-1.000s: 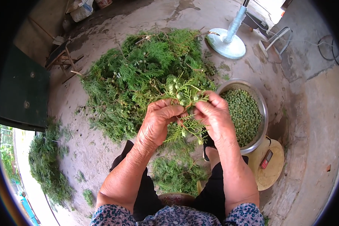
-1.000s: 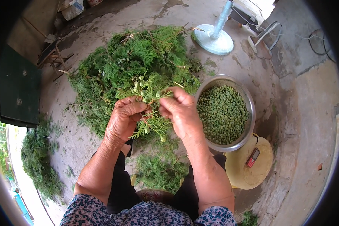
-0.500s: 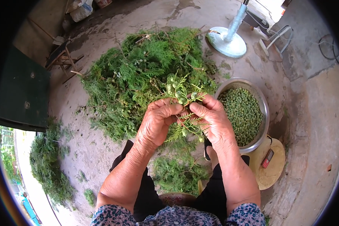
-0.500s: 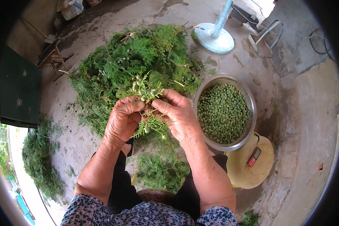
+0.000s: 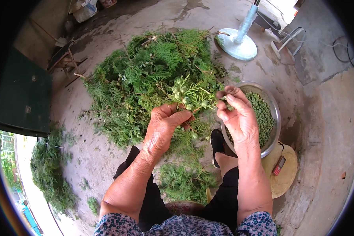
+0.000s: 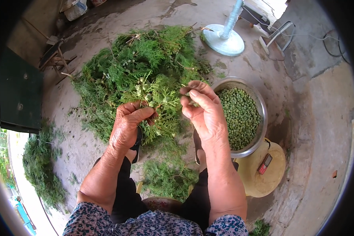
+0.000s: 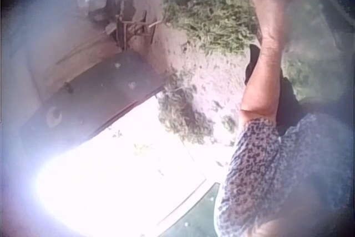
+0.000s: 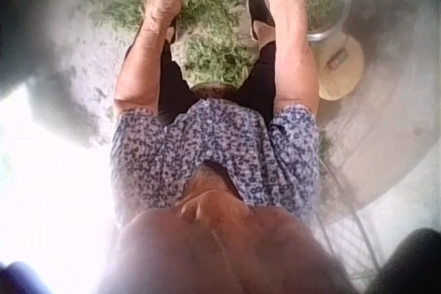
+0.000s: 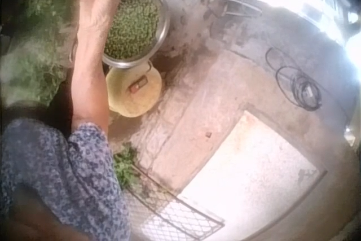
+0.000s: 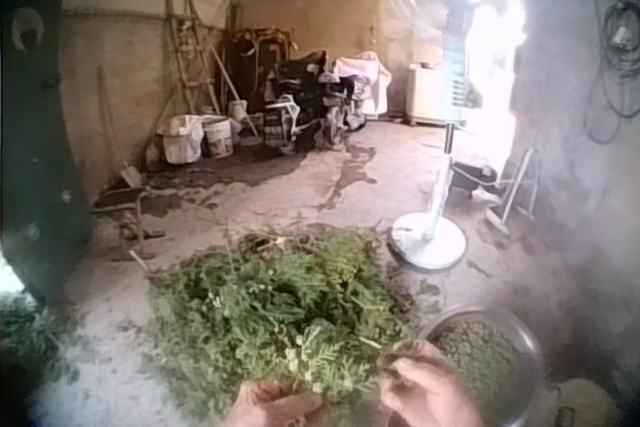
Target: The person picks small green berries from cedar branches by hand and drops them into a metal bowl. They handle the branches one at a time, occasionally tossing aside stripped branches and reaching for new ones from the pile.
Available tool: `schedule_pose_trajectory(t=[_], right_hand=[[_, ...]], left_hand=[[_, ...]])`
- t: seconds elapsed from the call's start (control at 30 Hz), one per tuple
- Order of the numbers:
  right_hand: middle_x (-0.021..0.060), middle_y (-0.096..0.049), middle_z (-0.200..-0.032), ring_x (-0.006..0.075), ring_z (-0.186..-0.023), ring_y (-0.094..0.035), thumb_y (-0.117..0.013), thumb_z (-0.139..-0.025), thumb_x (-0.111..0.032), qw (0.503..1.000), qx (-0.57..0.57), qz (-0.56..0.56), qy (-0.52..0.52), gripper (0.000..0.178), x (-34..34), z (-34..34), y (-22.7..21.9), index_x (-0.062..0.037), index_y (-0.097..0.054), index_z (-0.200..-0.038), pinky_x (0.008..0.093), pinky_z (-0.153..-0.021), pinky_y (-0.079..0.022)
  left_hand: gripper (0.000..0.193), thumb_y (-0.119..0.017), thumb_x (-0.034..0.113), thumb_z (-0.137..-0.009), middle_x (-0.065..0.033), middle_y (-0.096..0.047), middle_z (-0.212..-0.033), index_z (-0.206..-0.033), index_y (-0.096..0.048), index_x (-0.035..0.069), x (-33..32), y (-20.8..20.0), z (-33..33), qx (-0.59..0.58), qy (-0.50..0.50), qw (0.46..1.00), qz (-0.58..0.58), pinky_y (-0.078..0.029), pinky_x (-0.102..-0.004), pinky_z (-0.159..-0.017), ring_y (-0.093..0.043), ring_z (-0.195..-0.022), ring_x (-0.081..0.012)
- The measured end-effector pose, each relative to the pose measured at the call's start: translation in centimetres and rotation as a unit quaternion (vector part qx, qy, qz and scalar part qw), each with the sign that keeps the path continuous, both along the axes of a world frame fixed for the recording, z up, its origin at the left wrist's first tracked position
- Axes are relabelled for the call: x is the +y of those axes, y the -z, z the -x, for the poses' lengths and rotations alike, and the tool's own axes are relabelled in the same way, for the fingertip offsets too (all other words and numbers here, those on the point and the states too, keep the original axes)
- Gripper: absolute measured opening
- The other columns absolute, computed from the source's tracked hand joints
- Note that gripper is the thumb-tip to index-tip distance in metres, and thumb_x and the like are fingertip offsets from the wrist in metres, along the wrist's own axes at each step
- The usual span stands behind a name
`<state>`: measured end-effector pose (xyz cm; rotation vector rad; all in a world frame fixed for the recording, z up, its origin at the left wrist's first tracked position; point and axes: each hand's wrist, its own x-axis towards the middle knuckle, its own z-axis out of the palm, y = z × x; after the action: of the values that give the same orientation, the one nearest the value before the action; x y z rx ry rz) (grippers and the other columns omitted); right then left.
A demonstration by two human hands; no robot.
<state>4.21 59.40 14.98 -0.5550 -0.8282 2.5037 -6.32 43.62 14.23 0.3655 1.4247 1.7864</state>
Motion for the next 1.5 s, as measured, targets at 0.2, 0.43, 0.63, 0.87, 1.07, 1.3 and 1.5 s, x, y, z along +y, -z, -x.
schedule_pose_trajectory(t=[0.2,0.43,0.63,0.87,1.07,1.3,1.5], right_hand=[[0.002,-0.056,-0.077,0.0072,-0.064,-0.052,-0.065,-0.076,-0.002,0.891,-0.126,-0.436,0.023,0.017,-1.9,-0.8,-0.8,-0.0048,-0.064,-0.093,0.0198,-0.05,-0.04],[0.0044,-0.055,-0.077,0.0152,-0.066,-0.054,-0.066,-0.074,-0.003,0.723,-0.11,-0.677,0.081,0.017,-2.0,0.2,0.1,-0.0044,-0.064,-0.09,0.0236,-0.055,-0.044],[0.0029,-0.056,-0.07,0.0086,-0.055,-0.048,-0.057,-0.084,-0.012,0.905,-0.235,-0.345,0.087,0.007,-0.1,-0.7,-0.4,-0.0051,-0.06,-0.085,0.0213,-0.045,-0.041],[0.0034,-0.055,-0.074,0.0085,-0.061,-0.05,-0.055,-0.076,0.004,0.862,-0.317,-0.283,0.278,0.019,8.8,-6.5,3.3,0.0011,-0.06,-0.094,0.0207,-0.048,-0.04],[0.0141,-0.055,-0.112,0.0199,-0.097,-0.052,-0.058,-0.077,-0.009,0.795,-0.447,-0.281,0.299,0.045,11.5,-9.8,4.3,0.002,-0.049,-0.12,0.034,-0.08,-0.04],[0.0221,-0.052,-0.115,0.023,-0.106,-0.05,-0.052,-0.079,0.0,0.687,-0.477,-0.418,0.355,0.037,12.4,-10.4,5.1,0.01,-0.049,-0.115,0.0284,-0.093,-0.035],[0.0079,-0.059,-0.089,0.0111,-0.072,-0.055,-0.057,-0.083,-0.007,0.864,-0.272,-0.298,0.301,0.024,7.9,-7.7,1.0,0.0047,-0.057,-0.103,0.0203,-0.061,-0.043]], left_hand=[[0.011,-0.058,0.008,-0.079,-0.0087,-0.063,-0.073,-0.08,-0.062,-0.002,0.1,-0.2,-0.2,0.06,-0.012,0.997,0.057,-0.045,-0.0274,-0.063,-0.056,-0.063,-0.0131],[0.013,-0.057,0.009,-0.08,-0.0063,-0.063,-0.073,-0.083,-0.062,-0.003,0.4,-0.5,-0.6,0.086,0.018,0.994,0.063,-0.045,-0.0256,-0.065,-0.055,-0.065,-0.011],[0.013,-0.058,0.009,-0.079,-0.0062,-0.063,-0.072,-0.081,-0.062,-0.003,0.3,-0.2,-0.4,0.074,0.022,0.996,0.044,-0.045,-0.0259,-0.067,-0.056,-0.064,-0.0111],[0.008,-0.062,0.007,-0.078,-0.0095,-0.065,-0.073,-0.08,-0.062,0.0,1.1,0.1,-0.7,0.112,0.011,0.992,0.059,-0.047,-0.0269,-0.056,-0.057,-0.058,-0.013],[0.008,-0.064,0.008,-0.076,-0.0068,-0.064,-0.068,-0.08,-0.065,0.001,1.5,0.5,-1.3,0.097,0.019,0.993,0.063,-0.045,-0.0253,-0.054,-0.055,-0.054,-0.0113],[0.01,-0.064,0.007,-0.075,-0.0069,-0.063,-0.067,-0.081,-0.066,-0.001,2.0,0.6,-1.9,0.08,0.034,0.994,0.067,-0.045,-0.0251,-0.054,-0.055,-0.057,-0.0107],[0.011,-0.064,0.007,-0.077,-0.0066,-0.063,-0.067,-0.082,-0.065,-0.002,2.1,0.6,-1.8,0.103,0.048,0.99,0.088,-0.046,-0.0244,-0.055,-0.054,-0.058,-0.0092]])
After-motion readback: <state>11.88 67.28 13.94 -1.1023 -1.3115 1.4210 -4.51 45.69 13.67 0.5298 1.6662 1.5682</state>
